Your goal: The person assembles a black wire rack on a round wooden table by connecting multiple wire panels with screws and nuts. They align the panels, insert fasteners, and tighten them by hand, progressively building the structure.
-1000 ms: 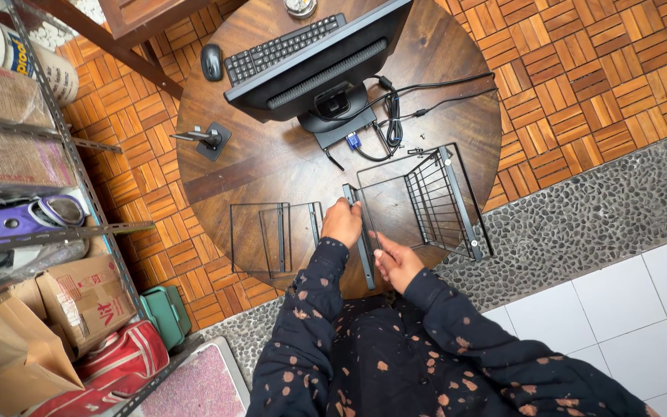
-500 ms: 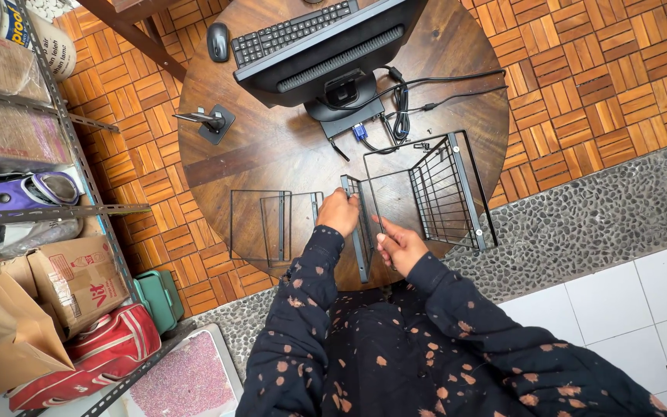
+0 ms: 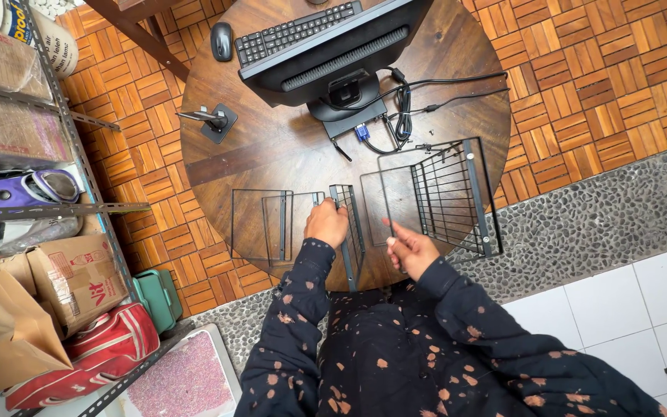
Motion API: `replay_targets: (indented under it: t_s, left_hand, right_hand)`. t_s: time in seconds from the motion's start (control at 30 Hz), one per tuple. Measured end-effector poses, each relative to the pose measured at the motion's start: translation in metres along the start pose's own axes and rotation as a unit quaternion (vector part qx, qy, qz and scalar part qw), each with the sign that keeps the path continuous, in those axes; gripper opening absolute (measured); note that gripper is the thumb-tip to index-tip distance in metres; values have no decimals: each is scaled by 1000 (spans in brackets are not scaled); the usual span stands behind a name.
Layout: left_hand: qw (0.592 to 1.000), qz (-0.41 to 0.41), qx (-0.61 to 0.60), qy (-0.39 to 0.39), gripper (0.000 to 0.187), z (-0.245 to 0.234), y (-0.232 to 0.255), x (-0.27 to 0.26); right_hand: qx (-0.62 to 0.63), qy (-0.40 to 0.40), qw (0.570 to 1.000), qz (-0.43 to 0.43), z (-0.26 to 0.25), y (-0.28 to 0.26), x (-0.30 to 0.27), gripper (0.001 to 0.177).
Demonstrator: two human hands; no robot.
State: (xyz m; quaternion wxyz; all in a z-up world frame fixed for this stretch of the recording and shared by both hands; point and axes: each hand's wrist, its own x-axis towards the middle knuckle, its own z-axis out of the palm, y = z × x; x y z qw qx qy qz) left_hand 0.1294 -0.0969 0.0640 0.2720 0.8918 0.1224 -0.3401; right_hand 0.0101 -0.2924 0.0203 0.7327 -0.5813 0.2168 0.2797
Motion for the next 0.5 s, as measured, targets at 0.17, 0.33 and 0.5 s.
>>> replay_targets:
  t_s: [0.17,0.33,0.5]
  left_hand:
    - [1000,13,2,-5,35,7,6,0]
    - [1000,17,-18,5,35,15,16,5]
    - [998,26,-52,-5,37,22,25,15]
  right_hand:
    - [-43,-7,999,-11,7,16,4,57]
    - [-38,-15,999,0,4,20,8,58]
    - [-27,-17,999,14,5,29,13,58]
